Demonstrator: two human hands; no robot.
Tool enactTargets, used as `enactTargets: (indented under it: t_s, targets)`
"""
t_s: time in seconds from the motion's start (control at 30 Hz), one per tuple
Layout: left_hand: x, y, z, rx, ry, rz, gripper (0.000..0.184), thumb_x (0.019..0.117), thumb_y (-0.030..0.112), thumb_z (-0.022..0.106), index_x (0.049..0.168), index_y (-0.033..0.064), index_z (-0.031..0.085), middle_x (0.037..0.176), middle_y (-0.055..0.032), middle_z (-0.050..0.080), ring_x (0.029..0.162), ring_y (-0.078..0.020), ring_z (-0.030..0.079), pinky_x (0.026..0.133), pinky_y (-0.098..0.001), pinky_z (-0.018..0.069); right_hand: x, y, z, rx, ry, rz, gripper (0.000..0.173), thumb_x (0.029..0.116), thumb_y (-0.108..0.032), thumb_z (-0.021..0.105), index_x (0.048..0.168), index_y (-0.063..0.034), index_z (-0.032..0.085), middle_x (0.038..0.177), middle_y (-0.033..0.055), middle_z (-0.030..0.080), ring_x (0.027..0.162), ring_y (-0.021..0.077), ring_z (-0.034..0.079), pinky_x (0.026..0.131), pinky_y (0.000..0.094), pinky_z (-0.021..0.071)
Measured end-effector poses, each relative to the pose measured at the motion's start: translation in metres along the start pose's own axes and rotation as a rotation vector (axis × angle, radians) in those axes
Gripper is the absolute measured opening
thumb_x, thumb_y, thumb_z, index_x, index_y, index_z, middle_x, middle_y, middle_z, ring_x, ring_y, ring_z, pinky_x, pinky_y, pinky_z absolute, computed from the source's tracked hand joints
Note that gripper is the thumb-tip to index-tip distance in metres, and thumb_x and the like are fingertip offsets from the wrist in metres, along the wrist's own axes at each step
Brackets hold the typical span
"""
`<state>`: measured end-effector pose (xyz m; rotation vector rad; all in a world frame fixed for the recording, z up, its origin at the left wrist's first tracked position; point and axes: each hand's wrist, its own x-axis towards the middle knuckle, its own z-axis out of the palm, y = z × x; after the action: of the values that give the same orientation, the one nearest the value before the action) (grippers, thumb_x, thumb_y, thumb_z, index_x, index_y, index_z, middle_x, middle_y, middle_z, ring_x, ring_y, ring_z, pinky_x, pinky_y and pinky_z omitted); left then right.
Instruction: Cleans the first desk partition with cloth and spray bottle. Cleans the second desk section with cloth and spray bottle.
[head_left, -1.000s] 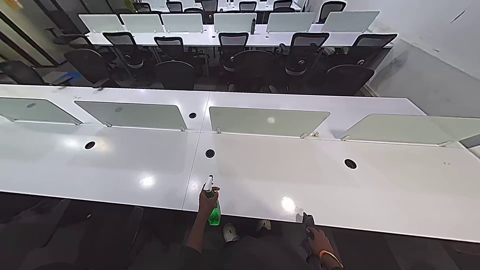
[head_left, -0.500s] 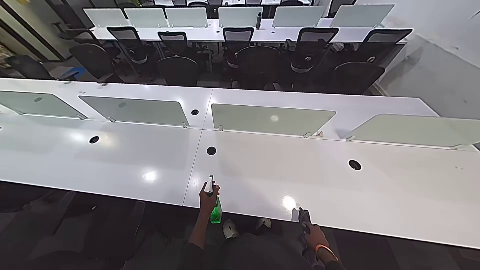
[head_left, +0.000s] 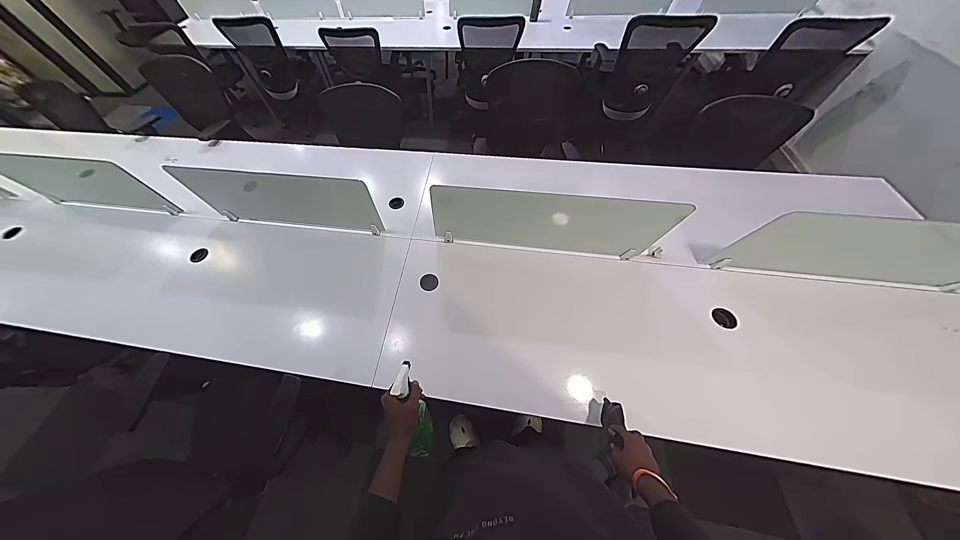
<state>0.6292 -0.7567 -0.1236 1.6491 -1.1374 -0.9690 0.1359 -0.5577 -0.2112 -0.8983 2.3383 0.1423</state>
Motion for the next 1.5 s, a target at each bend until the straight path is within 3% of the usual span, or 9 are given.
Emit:
enactTargets:
  t_s: [0.23,0.4,0.57,0.67,0.73,0.97,1.17,1.33,1.5]
  targets:
    - [-0.063,-0.059,-0.052,0.115,-0.157,-0.054,0.023,0.0896,0.018,0.068,0.105,0.0008,0.073,0.086,-0.0058,0.077,0.065,-0.0137,0.073,0.064,-0.0333,0.0647,0.001,-0.007,-0.002,-0.03,-0.033,-0.006,0.048,0.0912,-0.015,0.073,0.139,-0.0185,0.065,0.14,0.0278,0.057,0.125,0.048,0.059,0.098,0.064,0.0514]
    - [-0.096,-0.067,-0.067,0.497,-0.263,-0.09,0.028,0.0838,0.027,0.074,0.091,0.0,0.075,0.078,-0.015,0.073,0.075,-0.0283,0.073,0.077,-0.0536,0.0583,0.009,-0.018,-0.001,-0.053,-0.035,-0.021,0.047,0.0924,-0.015,0.072,0.139,-0.0192,0.065,0.142,0.0283,0.055,0.121,0.0487,0.06,0.095,0.0641,0.0529]
    - [-0.087,-0.072,-0.076,0.017,0.129,-0.231,0.031,0.0918,0.016,0.069,0.106,-0.0114,0.064,0.074,-0.011,0.072,0.062,-0.0183,0.071,0.065,-0.0373,0.064,0.012,-0.037,-0.002,-0.034,-0.029,-0.065,0.049,0.0915,-0.016,0.073,0.139,-0.0193,0.064,0.142,0.0264,0.056,0.122,0.0469,0.061,0.096,0.064,0.0526]
    - [-0.059,-0.063,-0.09,-0.314,0.237,-0.157,0.025,0.0955,0.008,0.056,0.113,-0.0092,0.061,0.083,-0.012,0.075,0.059,-0.0191,0.072,0.058,-0.0328,0.0633,0.01,-0.046,-0.005,-0.015,-0.044,-0.08,0.048,0.0917,-0.015,0.072,0.139,-0.0189,0.064,0.143,0.0266,0.055,0.124,0.0484,0.059,0.096,0.0647,0.0524]
    - [-0.043,-0.057,-0.098,-0.321,0.24,-0.113,0.022,0.0937,0.008,0.055,0.108,-0.0085,0.061,0.088,-0.0139,0.076,0.058,-0.02,0.071,0.058,-0.0329,0.0626,0.01,-0.05,-0.005,-0.012,-0.041,-0.084,0.048,0.0916,-0.014,0.071,0.139,-0.0191,0.064,0.143,0.0264,0.055,0.125,0.048,0.058,0.095,0.0655,0.0524]
    - [0.004,-0.017,-0.097,-0.248,0.263,0.003,0.017,0.0881,0.015,0.064,0.089,-0.0018,0.062,0.063,-0.0054,0.068,0.057,-0.0181,0.069,0.064,-0.0354,0.0631,0.005,-0.047,-0.004,-0.012,-0.026,-0.093,0.047,0.0922,-0.014,0.072,0.139,-0.0172,0.064,0.142,0.0276,0.055,0.123,0.0479,0.06,0.097,0.0638,0.0524]
    - [0.02,-0.008,-0.097,-0.295,0.294,0.06,0.024,0.0941,0.011,0.058,0.107,-0.0073,0.065,0.091,-0.014,0.076,0.065,-0.0219,0.073,0.064,-0.0356,0.0646,0.002,-0.039,0.0,-0.027,-0.019,-0.068,0.048,0.0916,-0.016,0.072,0.139,-0.0192,0.065,0.142,0.0264,0.056,0.121,0.0472,0.062,0.095,0.0648,0.0529]
    - [0.001,-0.027,-0.104,-0.221,0.559,-0.249,0.02,0.0982,0.01,0.062,0.102,-0.0087,0.059,0.066,-0.0076,0.067,0.054,-0.0156,0.068,0.059,-0.0325,0.0625,0.0,-0.034,0.002,-0.028,-0.03,-0.059,0.048,0.091,-0.016,0.073,0.139,-0.0189,0.065,0.142,0.0272,0.055,0.121,0.0487,0.061,0.094,0.0651,0.0531]
    - [-0.028,-0.059,-0.126,-0.304,0.68,-0.338,0.021,0.1017,0.009,0.06,0.115,-0.0077,0.058,0.083,-0.0106,0.07,0.06,-0.016,0.069,0.059,-0.0318,0.0619,0.002,-0.034,0.003,-0.05,-0.038,-0.054,0.047,0.0915,-0.016,0.073,0.138,-0.0191,0.065,0.142,0.0273,0.055,0.12,0.0484,0.061,0.094,0.0654,0.0533]
